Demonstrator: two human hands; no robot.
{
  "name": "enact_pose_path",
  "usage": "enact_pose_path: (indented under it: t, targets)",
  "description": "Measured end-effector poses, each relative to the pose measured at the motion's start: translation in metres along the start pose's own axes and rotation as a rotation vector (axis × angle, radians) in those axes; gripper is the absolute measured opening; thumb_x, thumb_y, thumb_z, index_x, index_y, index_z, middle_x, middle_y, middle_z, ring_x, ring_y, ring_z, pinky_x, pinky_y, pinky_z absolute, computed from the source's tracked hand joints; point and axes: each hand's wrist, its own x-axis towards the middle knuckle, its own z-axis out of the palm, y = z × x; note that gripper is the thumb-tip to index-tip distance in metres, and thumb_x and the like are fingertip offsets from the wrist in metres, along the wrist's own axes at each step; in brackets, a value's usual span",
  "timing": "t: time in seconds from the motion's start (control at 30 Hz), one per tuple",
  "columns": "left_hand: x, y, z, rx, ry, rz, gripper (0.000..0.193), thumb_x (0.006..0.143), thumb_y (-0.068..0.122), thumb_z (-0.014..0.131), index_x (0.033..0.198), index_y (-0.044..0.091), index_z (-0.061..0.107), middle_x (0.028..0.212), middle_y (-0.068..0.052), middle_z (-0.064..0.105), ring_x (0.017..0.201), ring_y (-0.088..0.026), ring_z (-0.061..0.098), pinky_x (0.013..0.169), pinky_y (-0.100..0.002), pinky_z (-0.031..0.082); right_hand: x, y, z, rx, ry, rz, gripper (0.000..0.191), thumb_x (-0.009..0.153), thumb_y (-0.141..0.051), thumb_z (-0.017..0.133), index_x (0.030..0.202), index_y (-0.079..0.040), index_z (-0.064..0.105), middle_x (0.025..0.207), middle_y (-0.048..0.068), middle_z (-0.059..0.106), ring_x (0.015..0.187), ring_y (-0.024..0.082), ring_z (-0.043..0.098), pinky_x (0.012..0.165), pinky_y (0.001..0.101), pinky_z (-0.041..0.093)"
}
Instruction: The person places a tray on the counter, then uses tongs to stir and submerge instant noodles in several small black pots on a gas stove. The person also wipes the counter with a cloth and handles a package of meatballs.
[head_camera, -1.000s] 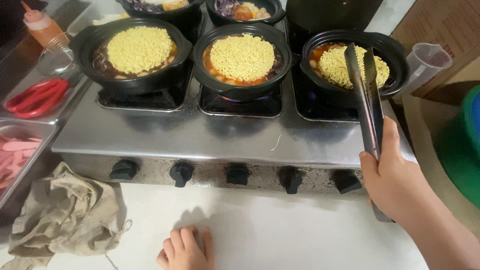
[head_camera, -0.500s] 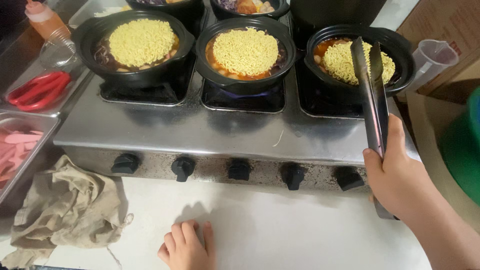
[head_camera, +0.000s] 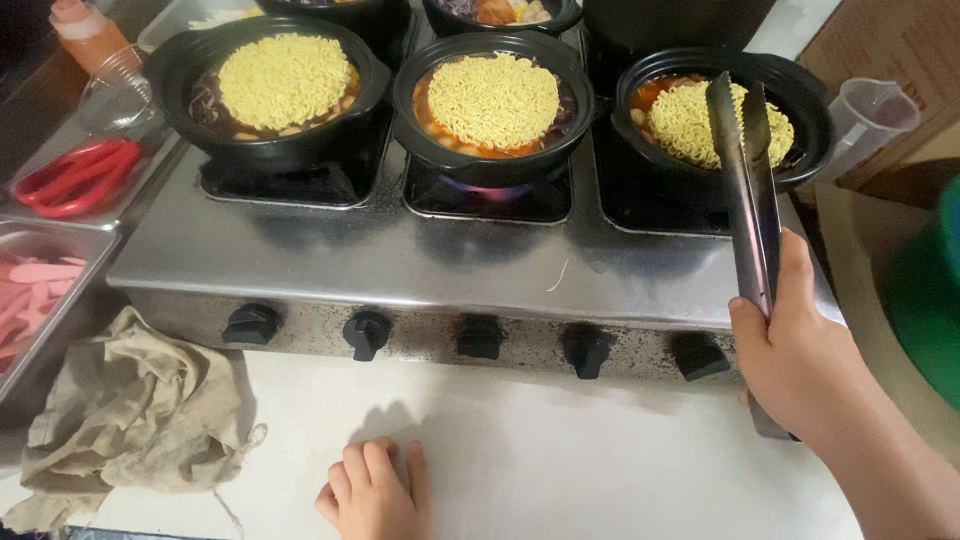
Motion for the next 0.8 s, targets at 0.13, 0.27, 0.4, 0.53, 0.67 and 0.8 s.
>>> enact_pose_path:
  t: [0.13,0.27,0.4,0.53,0.67,0.8]
  targets:
    - [-0.0003,-0.0004,0.0014,-0.009,0.018,0.009,0.031,0.08,0.042,0.071,0.095,0.015,0.065,0.096,-0.001,0.06,0.092,-0.026,0.057,0.091,-0.048,0.037,-0.0012,0.0007,0.0006,0.037,0.006,-0.014,0.076,0.106,-0.021,0.048,0.169,-0.026,0.007,0.079,0.021,0.072,0.058,0.035,0.074,0.059,0.0474,0.056]
    - [-0.0015,0.0007,0.0019,-0.009,0.035,0.003,0.03,0.081,0.042,0.071,0.095,0.015,0.065,0.096,-0.001,0.061,0.092,-0.025,0.057,0.091,-0.048,0.037,-0.0016,-0.0023,-0.0004,-0.003,0.001,0.01,0.077,0.106,-0.022,0.048,0.169,-0.025,0.004,0.079,0.02,0.072,0.059,0.035,0.073,0.061,0.0464,0.056]
    - [-0.0006,0.0003,0.0012,0.052,-0.045,-0.017,0.03,0.082,0.042,0.071,0.094,0.015,0.066,0.095,-0.002,0.061,0.091,-0.024,0.058,0.093,-0.047,0.039,-0.0025,-0.0065,-0.0019,-0.067,-0.034,0.072,0.074,0.107,-0.02,0.045,0.168,-0.026,0.004,0.079,0.019,0.071,0.06,0.033,0.074,0.059,0.0476,0.058]
    - [0.0,-0.0005,-0.0001,0.083,-0.093,-0.03,0.031,0.081,0.043,0.072,0.093,0.015,0.067,0.094,-0.002,0.061,0.092,-0.023,0.059,0.093,-0.046,0.039,-0.0063,-0.0052,-0.0027,0.03,-0.018,0.007,0.074,0.106,-0.021,0.047,0.168,-0.028,0.008,0.078,0.02,0.072,0.057,0.034,0.074,0.058,0.0471,0.057]
    - [-0.0002,0.0007,-0.001,0.029,0.001,-0.006,0.03,0.079,0.042,0.073,0.093,0.015,0.066,0.094,-0.002,0.061,0.091,-0.024,0.059,0.091,-0.046,0.04,-0.005,-0.0049,-0.0022,0.012,-0.021,0.032,0.075,0.107,-0.022,0.047,0.169,-0.028,0.006,0.075,0.019,0.071,0.056,0.033,0.073,0.057,0.0474,0.057]
    - [0.0006,0.0018,-0.0012,0.029,0.031,0.004,0.03,0.078,0.041,0.074,0.093,0.015,0.067,0.092,-0.001,0.061,0.088,-0.024,0.059,0.089,-0.046,0.04,-0.0033,-0.0061,-0.0022,-0.029,-0.016,0.066,0.076,0.107,-0.022,0.047,0.169,-0.026,0.003,0.072,0.019,0.072,0.057,0.033,0.073,0.058,0.0469,0.057]
